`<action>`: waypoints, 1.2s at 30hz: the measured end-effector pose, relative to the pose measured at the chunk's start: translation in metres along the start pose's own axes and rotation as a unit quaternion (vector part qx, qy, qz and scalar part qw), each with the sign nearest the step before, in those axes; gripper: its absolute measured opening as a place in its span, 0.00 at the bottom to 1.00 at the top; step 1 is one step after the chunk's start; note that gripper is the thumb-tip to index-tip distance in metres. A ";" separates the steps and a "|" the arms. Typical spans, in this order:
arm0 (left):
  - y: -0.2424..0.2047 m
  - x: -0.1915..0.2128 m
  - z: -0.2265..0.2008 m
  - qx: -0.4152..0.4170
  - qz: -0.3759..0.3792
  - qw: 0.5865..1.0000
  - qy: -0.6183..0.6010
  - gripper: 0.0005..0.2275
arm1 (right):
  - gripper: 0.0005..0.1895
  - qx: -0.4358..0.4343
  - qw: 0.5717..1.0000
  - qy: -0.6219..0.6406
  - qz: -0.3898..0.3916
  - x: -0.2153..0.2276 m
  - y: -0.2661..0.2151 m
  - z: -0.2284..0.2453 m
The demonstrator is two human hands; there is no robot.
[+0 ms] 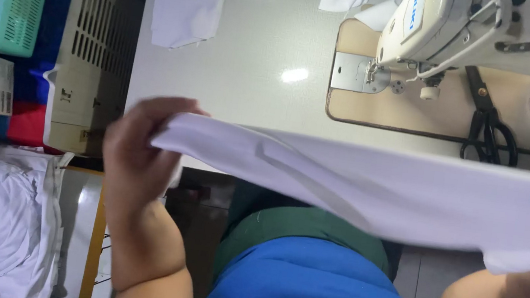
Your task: Cutting and folding white fabric pieces at a sewing station
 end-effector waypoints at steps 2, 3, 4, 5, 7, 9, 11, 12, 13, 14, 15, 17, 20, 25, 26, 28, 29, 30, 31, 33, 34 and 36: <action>0.007 0.010 0.019 0.014 -0.012 1.000 -0.008 0.13 | 0.07 -0.035 0.999 0.020 0.028 -0.010 0.003 0.042; 0.016 0.005 0.040 0.086 0.078 0.993 0.008 0.10 | 0.09 -0.051 0.997 0.031 0.042 -0.017 0.010 0.034; 0.022 0.000 0.061 0.155 0.168 0.973 0.024 0.08 | 0.12 -0.067 0.995 0.042 0.056 -0.024 0.014 0.027; 0.029 -0.007 0.075 0.155 0.169 0.973 0.025 0.08 | 0.12 -0.068 0.995 0.042 0.056 -0.040 0.024 0.001; 0.034 -0.023 0.120 0.353 0.222 0.908 0.043 0.17 | 0.08 0.104 0.978 -0.023 0.178 -0.085 0.045 -0.032; 0.037 -0.027 0.125 0.389 0.212 0.895 0.060 0.14 | 0.08 0.128 0.976 -0.059 0.169 -0.104 0.043 -0.037; 0.036 -0.030 0.133 0.426 0.204 0.878 0.074 0.11 | 0.08 0.151 0.970 -0.097 0.164 -0.115 0.041 -0.035; 0.038 -0.029 0.135 0.404 0.191 0.890 0.084 0.12 | 0.07 0.151 0.970 -0.081 0.171 -0.116 0.039 -0.032; 0.040 -0.027 0.137 0.381 0.176 0.903 0.094 0.14 | 0.05 0.154 0.970 -0.065 0.176 -0.119 0.039 -0.026; 0.038 -0.028 0.143 0.382 0.177 0.902 0.094 0.14 | 0.05 0.154 0.970 -0.065 0.177 -0.119 0.035 -0.026; 0.038 -0.028 0.148 0.375 0.156 0.912 0.055 0.13 | 0.05 0.180 0.968 -0.082 0.157 -0.119 0.032 -0.021; 0.038 -0.027 0.157 0.368 0.135 0.920 0.017 0.12 | 0.07 0.206 0.964 -0.097 0.139 -0.121 0.026 -0.013; 0.032 -0.029 0.177 0.360 0.112 0.923 0.079 0.07 | 0.21 0.167 0.954 -0.177 0.177 -0.129 0.017 -0.011; 0.032 -0.034 0.149 0.117 0.022 0.966 0.228 0.09 | 0.18 0.197 0.956 -0.151 0.155 -0.133 0.013 -0.011; 0.028 -0.036 0.155 0.119 0.023 0.966 0.228 0.09 | 0.18 0.197 0.956 -0.150 0.157 -0.132 0.010 -0.014; 0.024 -0.039 0.174 0.186 0.062 0.946 0.258 0.06 | 0.07 0.196 0.957 -0.159 0.142 -0.131 0.011 -0.018; 0.024 -0.035 0.171 0.187 0.060 0.946 0.259 0.06 | 0.07 0.198 0.957 -0.158 0.142 -0.127 0.010 -0.010; 0.025 -0.031 0.168 0.185 0.048 0.954 0.229 0.04 | 0.07 0.205 0.957 -0.150 0.137 -0.123 0.009 -0.002; 0.024 -0.027 0.166 0.184 0.037 0.962 0.198 0.01 | 0.07 0.212 0.957 -0.144 0.134 -0.118 0.006 0.004; 0.024 -0.015 0.156 0.176 0.018 0.971 0.164 0.03 | 0.08 0.230 0.958 -0.091 0.142 -0.110 0.009 0.000; 0.024 -0.008 0.151 0.165 -0.001 0.978 0.129 0.05 | 0.09 0.245 0.957 -0.038 0.149 -0.105 0.009 -0.002; 0.020 0.002 0.148 0.168 0.009 0.979 0.113 0.05 | 0.09 0.141 0.974 0.063 0.164 -0.100 0.011 -0.042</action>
Point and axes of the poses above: each hand's wrist, its own y-axis towards the middle knuckle, its own x-axis out of the back of the hand, z = x × y, the point moved 5 cm from there along y, towards the middle knuckle, and after that the axes turned 12 degrees about z, right-handed, at the moved point
